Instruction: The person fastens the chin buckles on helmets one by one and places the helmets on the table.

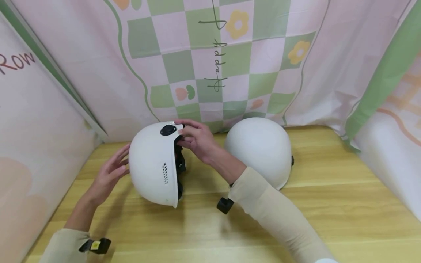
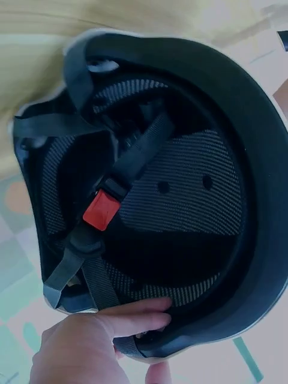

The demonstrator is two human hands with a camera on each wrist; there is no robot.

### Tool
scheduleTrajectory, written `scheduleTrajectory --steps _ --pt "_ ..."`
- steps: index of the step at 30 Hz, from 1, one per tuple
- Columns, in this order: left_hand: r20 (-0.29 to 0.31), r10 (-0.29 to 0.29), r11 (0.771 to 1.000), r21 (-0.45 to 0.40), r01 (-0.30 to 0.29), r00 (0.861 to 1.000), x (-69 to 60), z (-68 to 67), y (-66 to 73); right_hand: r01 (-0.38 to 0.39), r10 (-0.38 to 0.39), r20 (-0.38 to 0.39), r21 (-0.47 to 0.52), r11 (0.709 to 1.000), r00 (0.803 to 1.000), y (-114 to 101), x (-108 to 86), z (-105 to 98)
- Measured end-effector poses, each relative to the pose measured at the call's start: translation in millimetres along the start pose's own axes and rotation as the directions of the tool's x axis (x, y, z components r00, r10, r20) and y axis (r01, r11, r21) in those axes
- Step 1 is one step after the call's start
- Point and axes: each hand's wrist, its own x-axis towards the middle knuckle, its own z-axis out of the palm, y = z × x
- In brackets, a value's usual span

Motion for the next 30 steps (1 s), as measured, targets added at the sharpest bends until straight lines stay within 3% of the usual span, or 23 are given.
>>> scheduleTrajectory --steps 9,17,20,24,27,30 --pt "-0.033 -0.024 0.998 0.049 0.026 0.999 -0.6 -3.1 1.9 -0.006 0.007 -0.014 0.091 0.996 1.000 8 -3.0 -16" --pt "-0.029 -0.089 0.993 0.069 0.091 0.996 -5.1 -6.2 -2.3 -0.007 0.005 0.019 0.083 0.997 1.000 14 -1.7 -22" --pt "-0.030 -0.101 0.992 0.073 0.103 0.994 -7.1 -7.5 -3.4 -0.013 0.013 0.053 0.009 1.000 0.998 12 -1.2 -24" --pt "-0.029 -0.102 0.991 0.080 0.104 0.994 -8.4 -9.1 -4.1 -0.009 0.024 0.085 -0.173 0.985 0.996 4 -2.4 -28" --pt "-0.025 -0.103 0.991 0.085 0.105 0.994 -9.1 -9.9 -4.7 -0.014 0.041 0.078 -0.311 0.950 0.996 -2 -3.9 -32" --pt "-0.026 -0.108 0.990 0.093 0.110 0.994 -9.3 -10.0 -4.7 -0.035 0.069 0.056 -0.465 0.884 0.996 -8 -4.5 -37"
